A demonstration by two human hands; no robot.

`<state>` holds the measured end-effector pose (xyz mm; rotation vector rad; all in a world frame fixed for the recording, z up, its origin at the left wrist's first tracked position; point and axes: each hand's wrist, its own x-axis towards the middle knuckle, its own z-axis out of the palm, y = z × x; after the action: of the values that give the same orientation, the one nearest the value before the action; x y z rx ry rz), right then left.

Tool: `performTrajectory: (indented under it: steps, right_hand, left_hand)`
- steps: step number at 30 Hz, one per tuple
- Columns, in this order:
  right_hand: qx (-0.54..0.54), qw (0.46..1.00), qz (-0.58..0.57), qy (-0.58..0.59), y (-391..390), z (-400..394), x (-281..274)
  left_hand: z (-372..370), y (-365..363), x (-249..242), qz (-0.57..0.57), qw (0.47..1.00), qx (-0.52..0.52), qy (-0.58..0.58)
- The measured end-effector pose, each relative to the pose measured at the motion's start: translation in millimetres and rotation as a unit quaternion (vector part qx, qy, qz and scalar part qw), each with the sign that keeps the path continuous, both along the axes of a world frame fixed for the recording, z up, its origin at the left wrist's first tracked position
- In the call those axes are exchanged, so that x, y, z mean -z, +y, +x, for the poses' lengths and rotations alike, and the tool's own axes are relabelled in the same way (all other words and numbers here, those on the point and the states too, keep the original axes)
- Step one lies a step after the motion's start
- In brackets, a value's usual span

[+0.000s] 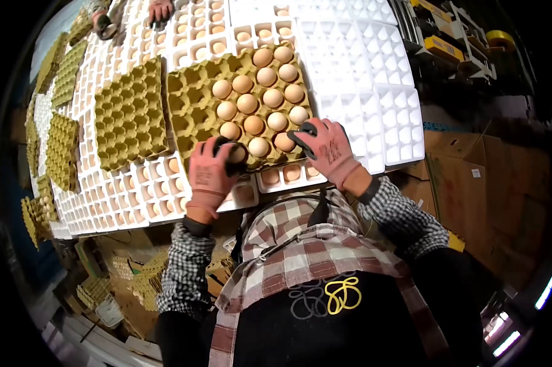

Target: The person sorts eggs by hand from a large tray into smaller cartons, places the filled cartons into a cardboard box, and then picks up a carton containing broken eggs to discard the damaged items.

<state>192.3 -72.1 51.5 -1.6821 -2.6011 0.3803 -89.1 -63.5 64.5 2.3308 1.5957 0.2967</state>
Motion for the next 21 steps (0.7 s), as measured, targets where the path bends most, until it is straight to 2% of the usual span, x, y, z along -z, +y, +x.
performTrajectory:
  steps: [2, 3, 4, 5, 6, 7, 8, 9, 10, 12, 13, 14, 15, 16, 17, 18, 19, 20, 21]
  right_hand:
    - [0.069, 0.989, -0.071, 0.111, 11, 10, 12]
    - [0.085, 0.99, -0.066, 0.091, 12, 12, 5]
    - [0.108, 0.989, -0.064, 0.073, 8, 15, -3]
    - [0.078, 0.995, -0.006, 0.066, 4, 18, 3]
    - [0.042, 0.996, 0.005, 0.082, 4, 21, 9]
    - [0.046, 0.994, -0.004, 0.102, 6, 22, 16]
    - [0.048, 0.991, -0.014, 0.121, 8, 24, 22]
    - [0.048, 0.991, -0.011, 0.122, 7, 22, 18]
    - [0.073, 0.989, -0.025, 0.128, 4, 19, 11]
    - [0.086, 0.987, -0.038, 0.132, 5, 22, 9]
    - [0.085, 0.987, -0.021, 0.135, 4, 23, 14]
    - [0.092, 0.986, -0.001, 0.14, 3, 24, 17]
    - [0.145, 0.945, -0.065, 0.285, 4, 29, 17]
    - [0.234, 0.812, -0.168, 0.508, -1, 28, 17]
    - [0.284, 0.704, -0.233, 0.607, -2, 38, 12]
    - [0.327, 0.578, -0.294, 0.687, -3, 46, 4]
    - [0.305, 0.47, -0.302, 0.771, -3, 44, 4]
    - [0.285, 0.412, -0.3, 0.812, -2, 39, 3]
    - [0.246, 0.463, -0.337, 0.782, -1, 39, -9]
  left_hand:
    - [-15, 3, 0, -0.069, 0.981, -0.048, -0.175]
    - [-18, 1, -3, -0.086, 0.93, -0.099, -0.343]
    - [-16, -3, -8, -0.161, 0.811, -0.197, -0.527]
    - [-19, -4, -20, -0.232, 0.733, -0.216, -0.601]
    - [-19, -2, -32, -0.299, 0.644, -0.228, -0.666]
    - [-18, -1, -18, -0.25, 0.752, -0.213, -0.571]
    - [-15, 0, -7, -0.246, 0.831, -0.187, -0.463]
    - [9, -1, -23, -0.151, 0.951, -0.096, -0.251]
    - [37, -3, -39, -0.046, 0.999, 0.001, -0.019]
    - [60, -2, -22, -0.036, 0.992, 0.002, 0.119]
    - [62, 0, -27, -0.069, 0.995, -0.025, 0.074]
    - [55, 2, -22, -0.068, 0.994, -0.022, 0.08]
    - [45, 6, -18, -0.1, 0.988, -0.068, -0.091]
    - [40, 7, -14, -0.131, 0.95, -0.115, -0.26]
    - [37, 7, -10, -0.05, 0.96, -0.1, -0.257]
    - [43, 12, -37, -0.01, 0.991, -0.071, -0.112]
    - [47, 17, -37, 0.032, 0.998, -0.047, 0.005]
    - [51, 23, -36, 0.071, 0.99, -0.018, 0.124]
    - [59, 29, -38, 0.053, 0.978, 0.011, 0.202]
